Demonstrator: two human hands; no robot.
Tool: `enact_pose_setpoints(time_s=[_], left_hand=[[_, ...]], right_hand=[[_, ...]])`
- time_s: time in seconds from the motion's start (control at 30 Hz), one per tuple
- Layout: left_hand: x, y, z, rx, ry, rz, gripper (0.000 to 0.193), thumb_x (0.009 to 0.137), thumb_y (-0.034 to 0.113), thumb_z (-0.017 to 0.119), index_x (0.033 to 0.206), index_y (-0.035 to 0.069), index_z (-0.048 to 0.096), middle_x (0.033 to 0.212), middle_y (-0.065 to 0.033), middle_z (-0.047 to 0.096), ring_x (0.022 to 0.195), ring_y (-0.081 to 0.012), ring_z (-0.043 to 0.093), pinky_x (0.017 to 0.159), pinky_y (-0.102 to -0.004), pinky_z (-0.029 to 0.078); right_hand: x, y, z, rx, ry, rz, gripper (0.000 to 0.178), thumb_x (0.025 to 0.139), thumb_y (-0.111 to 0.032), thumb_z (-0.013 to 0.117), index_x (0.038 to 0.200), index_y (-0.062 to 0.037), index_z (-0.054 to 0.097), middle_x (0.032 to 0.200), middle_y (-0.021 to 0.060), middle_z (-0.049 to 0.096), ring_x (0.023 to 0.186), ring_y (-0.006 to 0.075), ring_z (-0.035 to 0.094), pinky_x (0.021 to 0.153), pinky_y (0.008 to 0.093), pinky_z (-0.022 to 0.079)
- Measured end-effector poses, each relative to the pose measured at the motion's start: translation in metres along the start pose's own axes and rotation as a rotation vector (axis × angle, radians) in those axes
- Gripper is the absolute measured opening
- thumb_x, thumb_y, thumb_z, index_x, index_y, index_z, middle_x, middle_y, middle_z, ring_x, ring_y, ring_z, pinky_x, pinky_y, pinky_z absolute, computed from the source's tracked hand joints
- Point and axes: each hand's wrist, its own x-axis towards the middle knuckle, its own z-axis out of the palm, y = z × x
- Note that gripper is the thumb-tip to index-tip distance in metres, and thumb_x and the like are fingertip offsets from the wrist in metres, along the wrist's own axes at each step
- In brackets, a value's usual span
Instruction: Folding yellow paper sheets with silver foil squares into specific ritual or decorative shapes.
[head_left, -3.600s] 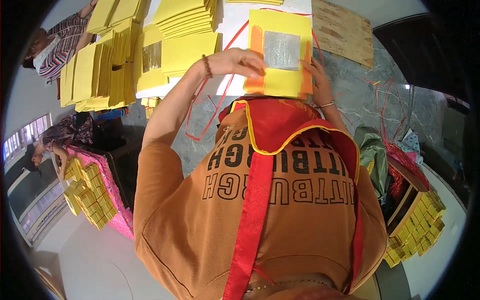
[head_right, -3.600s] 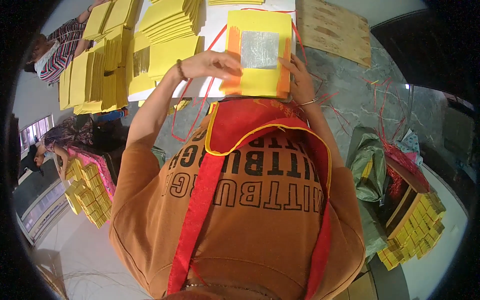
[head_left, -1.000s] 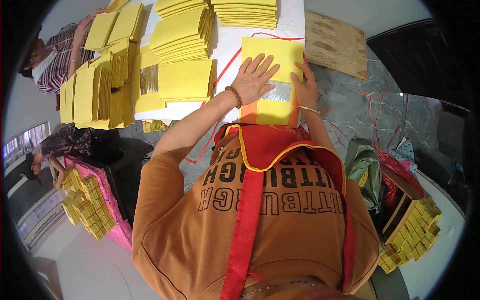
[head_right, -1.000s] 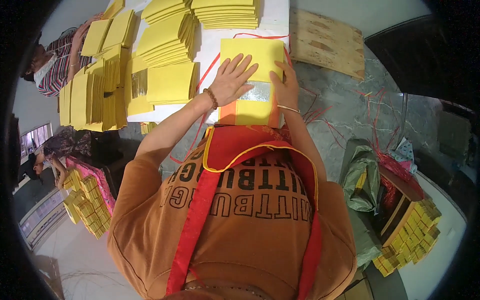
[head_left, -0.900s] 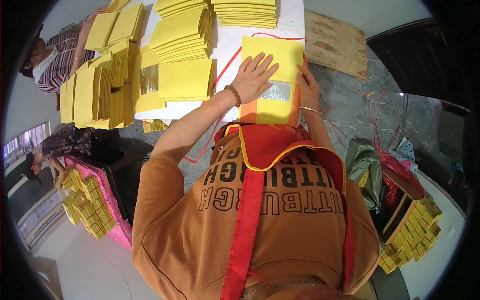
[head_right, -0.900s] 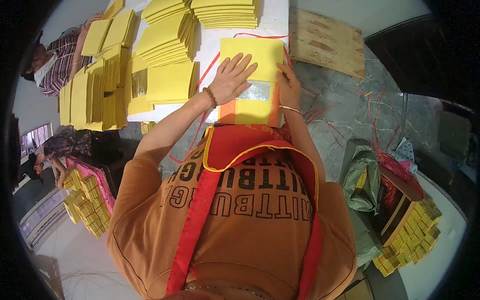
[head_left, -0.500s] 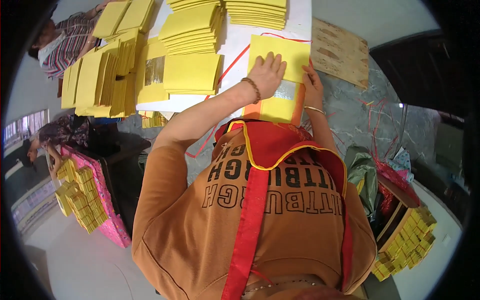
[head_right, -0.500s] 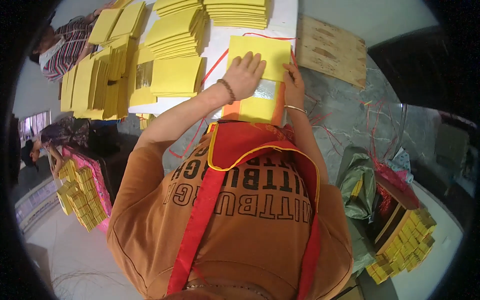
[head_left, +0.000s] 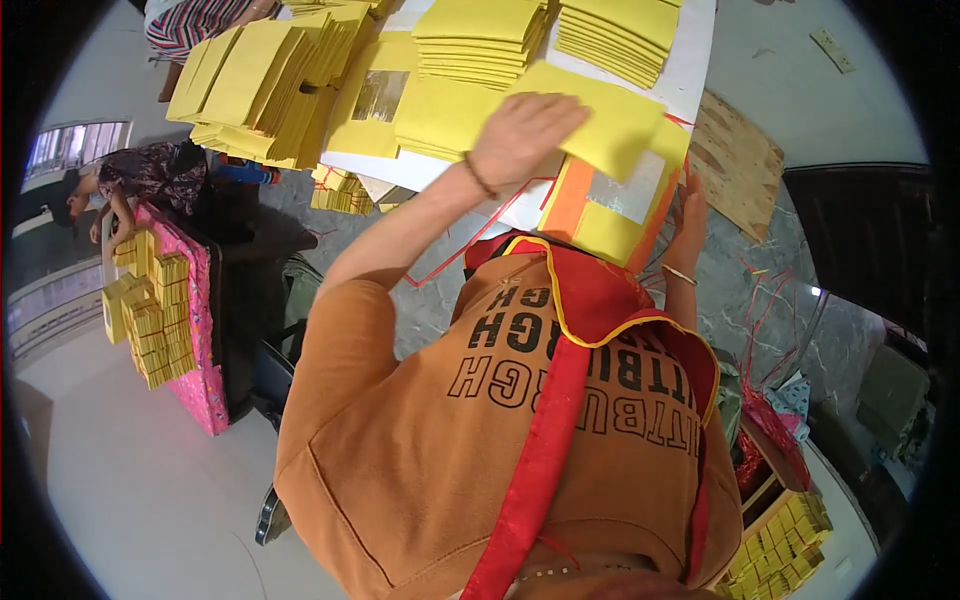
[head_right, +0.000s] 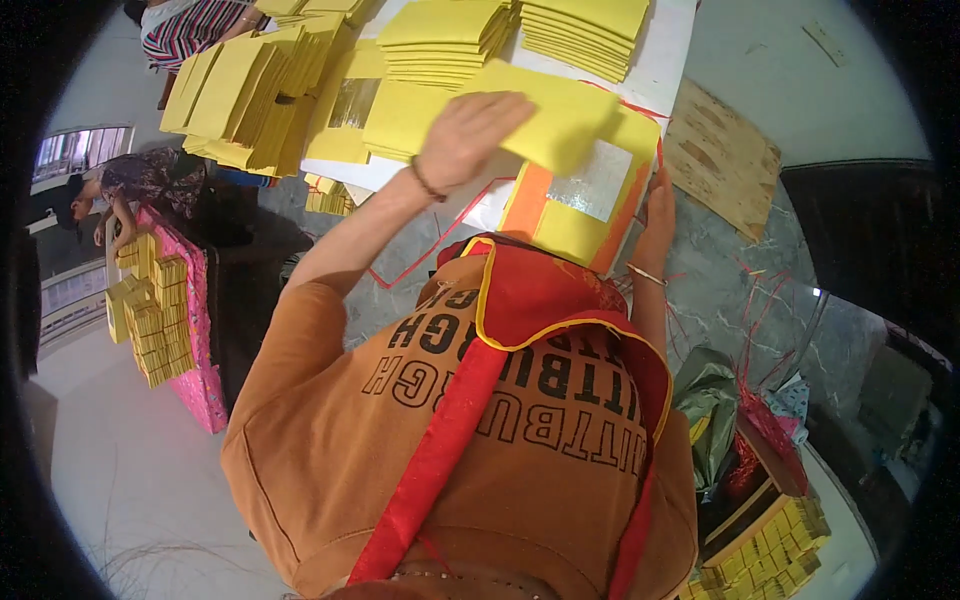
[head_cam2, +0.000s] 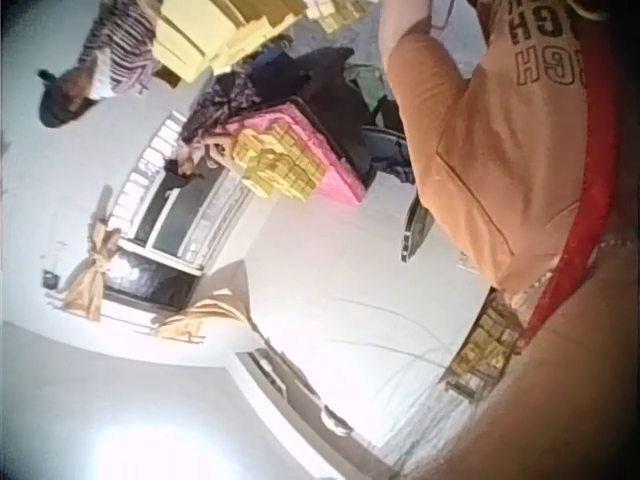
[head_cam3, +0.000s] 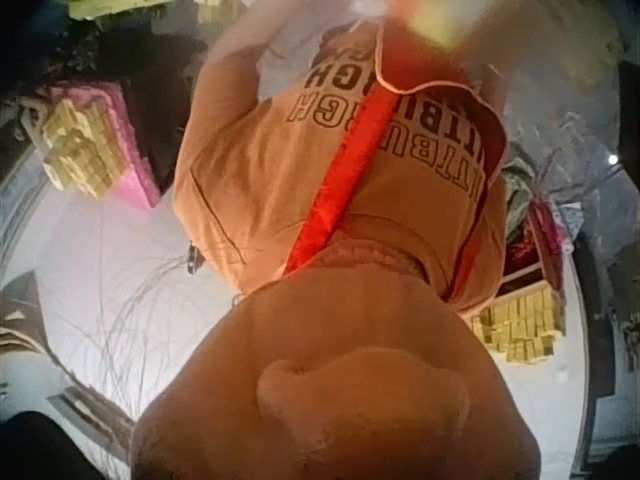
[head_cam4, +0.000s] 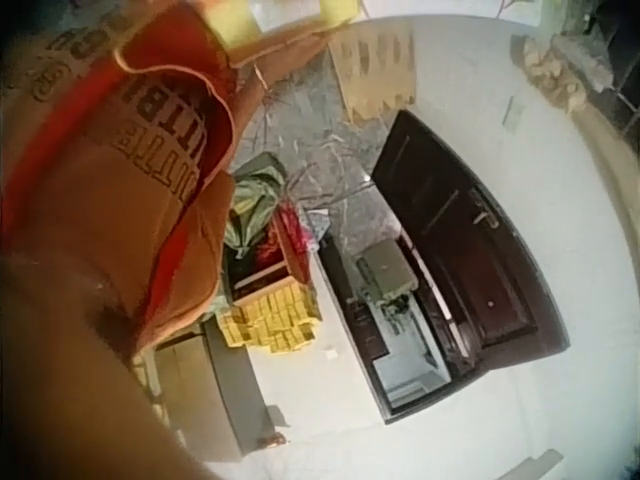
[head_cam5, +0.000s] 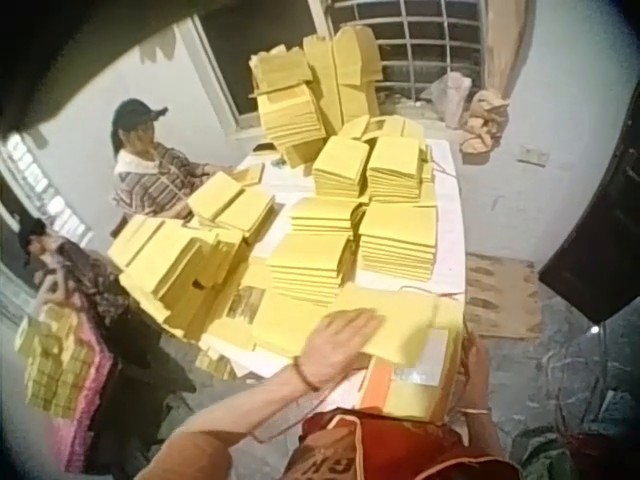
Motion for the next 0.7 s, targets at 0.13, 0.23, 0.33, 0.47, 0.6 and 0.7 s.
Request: enact_pose_setpoints(time_s=[0.13,0.23,0.33,0.47,0.6,0.7], left_hand=[[-0.056,-0.044,-0.026,0.047,-0.11,-0.058,0.046,0.075,0.004,0.051,0.12,0.01,0.054,0.116,-0.0087,0.058,0.105,-0.0222,0.055,0.087,-0.0375,0.042],[-0.089,-0.07,-0.034,0.146,-0.2,-0.102,0.047,0.075,0.001,0.049,0.122,0.011,0.053,0.119,-0.008,0.057,0.108,-0.0227,0.054,0.088,-0.0382,0.042],[-0.11,-0.088,-0.028,0.193,-0.291,-0.166,0.05,0.076,0.002,0.049,0.125,0.013,0.05,0.121,-0.0071,0.056,0.108,-0.0236,0.053,0.09,-0.0379,0.041],[-0.131,-0.093,-0.017,0.152,-0.374,-0.191,0.051,0.077,0.0,0.047,0.126,0.013,0.049,0.124,-0.0075,0.053,0.111,-0.0237,0.051,0.092,-0.0383,0.04],[-0.133,-0.102,-0.015,0.006,-0.462,-0.246,0.053,0.078,0.012,0.052,0.13,0.012,0.044,0.132,-0.0107,0.045,0.12,-0.0276,0.042,0.097,-0.0409,0.035],[-0.138,-0.096,-0.006,-0.064,-0.51,-0.357,0.06,0.08,0.031,0.054,0.134,0.011,0.038,0.139,-0.0139,0.035,0.129,-0.0296,0.031,0.104,-0.0438,0.026]], right_hand=[[-0.004,0.001,-0.002,-0.098,0.001,0.036,0.05,0.097,-0.036,0.035,0.135,-0.0031,0.035,0.136,0.0117,0.039,0.122,0.0241,0.041,0.096,0.0363,0.036],[-0.004,0.004,0.002,-0.091,0.022,0.046,0.045,0.097,-0.032,0.037,0.131,-0.0031,0.04,0.131,0.0094,0.044,0.115,0.0205,0.046,0.091,0.0332,0.04],[-0.006,0.003,0.006,-0.06,-0.011,0.036,0.04,0.097,-0.028,0.039,0.128,-0.0032,0.044,0.127,0.0073,0.048,0.11,0.0162,0.049,0.088,0.0297,0.041],[-0.008,0.008,0.003,-0.079,0.016,0.043,0.037,0.097,-0.026,0.041,0.125,-0.0027,0.047,0.121,0.0057,0.051,0.104,0.0129,0.051,0.085,0.0273,0.042],[-0.01,0.008,0.001,-0.065,0.001,0.076,0.037,0.096,-0.026,0.042,0.124,-0.0022,0.047,0.116,0.0058,0.053,0.101,0.0125,0.052,0.085,0.0267,0.042],[-0.01,0.01,0.001,-0.069,0.003,0.084,0.036,0.096,-0.024,0.043,0.123,-0.0019,0.047,0.115,0.0058,0.054,0.1,0.0124,0.052,0.085,0.0264,0.042]])
